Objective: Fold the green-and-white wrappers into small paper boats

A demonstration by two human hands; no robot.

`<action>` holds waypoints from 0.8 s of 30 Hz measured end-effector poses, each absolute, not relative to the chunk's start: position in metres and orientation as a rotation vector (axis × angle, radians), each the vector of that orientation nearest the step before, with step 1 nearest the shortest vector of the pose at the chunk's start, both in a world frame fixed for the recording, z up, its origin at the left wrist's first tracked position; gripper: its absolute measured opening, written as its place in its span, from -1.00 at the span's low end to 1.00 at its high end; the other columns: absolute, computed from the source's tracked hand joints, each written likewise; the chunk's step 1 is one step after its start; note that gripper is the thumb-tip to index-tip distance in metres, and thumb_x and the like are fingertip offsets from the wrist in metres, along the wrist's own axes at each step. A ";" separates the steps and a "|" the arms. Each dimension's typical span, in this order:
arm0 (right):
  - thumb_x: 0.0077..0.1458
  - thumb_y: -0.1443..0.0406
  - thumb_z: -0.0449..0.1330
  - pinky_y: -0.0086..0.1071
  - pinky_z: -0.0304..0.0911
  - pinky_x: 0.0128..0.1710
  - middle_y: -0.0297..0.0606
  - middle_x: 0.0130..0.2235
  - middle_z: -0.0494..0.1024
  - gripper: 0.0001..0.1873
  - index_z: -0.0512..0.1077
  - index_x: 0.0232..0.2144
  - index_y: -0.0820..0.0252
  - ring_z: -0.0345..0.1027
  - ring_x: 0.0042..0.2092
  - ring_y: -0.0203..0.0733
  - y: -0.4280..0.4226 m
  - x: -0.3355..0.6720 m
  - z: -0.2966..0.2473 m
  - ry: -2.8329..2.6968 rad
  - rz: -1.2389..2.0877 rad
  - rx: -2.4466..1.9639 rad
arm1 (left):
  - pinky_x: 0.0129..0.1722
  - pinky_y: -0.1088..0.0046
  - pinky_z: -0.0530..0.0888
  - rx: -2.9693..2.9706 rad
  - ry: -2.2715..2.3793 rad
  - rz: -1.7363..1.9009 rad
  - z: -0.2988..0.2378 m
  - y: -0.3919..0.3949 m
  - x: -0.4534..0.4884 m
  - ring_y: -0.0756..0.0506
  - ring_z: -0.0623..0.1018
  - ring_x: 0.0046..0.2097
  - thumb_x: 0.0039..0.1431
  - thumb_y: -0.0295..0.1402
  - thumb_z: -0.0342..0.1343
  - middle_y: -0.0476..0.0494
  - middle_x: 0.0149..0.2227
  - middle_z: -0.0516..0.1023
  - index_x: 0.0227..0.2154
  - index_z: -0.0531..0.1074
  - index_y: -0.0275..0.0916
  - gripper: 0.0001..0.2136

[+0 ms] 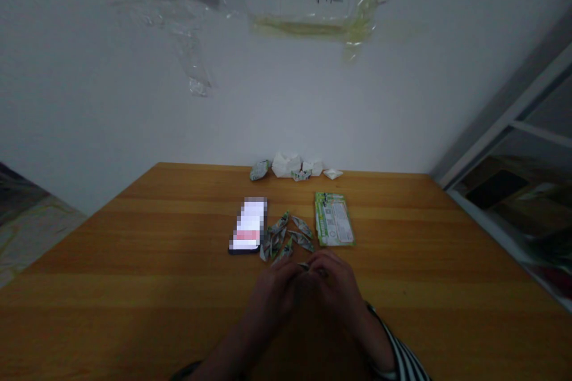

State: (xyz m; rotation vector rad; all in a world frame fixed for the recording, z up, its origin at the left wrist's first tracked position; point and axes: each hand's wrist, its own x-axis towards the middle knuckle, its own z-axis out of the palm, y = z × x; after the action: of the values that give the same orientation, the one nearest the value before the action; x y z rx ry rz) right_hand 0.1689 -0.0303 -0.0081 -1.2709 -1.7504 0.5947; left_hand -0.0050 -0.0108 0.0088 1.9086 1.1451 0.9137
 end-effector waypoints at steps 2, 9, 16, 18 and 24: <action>0.05 0.42 0.17 -0.42 0.29 -0.38 -0.27 -0.42 0.58 -0.88 0.48 -0.43 0.14 0.45 -0.37 -0.17 -0.030 0.167 -0.010 -1.760 0.670 -1.310 | -0.39 0.45 0.40 1.935 1.123 0.831 0.008 -0.009 -0.006 -0.15 0.58 -0.39 0.09 -0.46 0.10 -0.18 -0.43 0.64 -0.41 0.61 -0.24 -0.84; 0.05 0.36 0.16 -0.44 0.26 -0.46 -0.29 -0.50 0.59 -0.83 0.55 -0.50 0.19 0.45 -0.46 -0.19 -0.025 0.172 -0.018 -1.478 0.833 -1.357 | -0.15 0.32 0.46 1.550 1.071 0.897 0.000 0.001 -0.012 -0.21 0.59 -0.15 0.17 -0.32 0.04 -0.18 -0.18 0.67 -0.16 0.58 -0.22 -0.73; 0.02 0.15 0.25 -0.33 0.40 -0.38 -0.18 -0.42 0.67 -0.74 0.59 -0.37 0.23 0.54 -0.40 -0.08 -0.017 0.175 -0.027 -1.058 1.037 -1.249 | -0.32 0.39 0.47 1.041 1.009 0.830 0.004 0.009 -0.013 -0.15 0.57 -0.32 0.07 0.05 0.11 -0.17 -0.35 0.63 -0.15 0.55 -0.29 -0.50; -0.03 0.15 0.30 -0.33 0.40 -0.39 -0.18 -0.43 0.67 -0.75 0.60 -0.40 0.24 0.53 -0.41 -0.09 -0.019 0.172 -0.029 -1.043 1.054 -1.248 | -0.37 0.46 0.44 1.047 0.995 0.809 0.005 0.010 -0.012 -0.11 0.54 -0.37 -0.02 0.03 0.20 -0.13 -0.42 0.61 -0.27 0.60 -0.32 -0.53; -0.04 0.20 0.33 -0.41 0.35 -0.43 -0.22 -0.47 0.63 -0.81 0.57 -0.47 0.25 0.49 -0.44 -0.17 -0.026 0.158 -0.031 -1.118 1.102 -1.232 | -0.47 0.54 0.34 1.197 1.077 0.839 0.003 0.011 -0.010 -0.03 0.46 -0.48 -0.10 -0.10 0.30 -0.05 -0.55 0.56 -0.50 0.60 -0.34 -0.67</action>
State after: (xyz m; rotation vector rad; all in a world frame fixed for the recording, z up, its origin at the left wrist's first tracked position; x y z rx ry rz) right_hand 0.1583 -0.0260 -0.0310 -1.2325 -1.1179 1.1022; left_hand -0.0095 0.0107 0.0027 1.1966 1.0767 0.8390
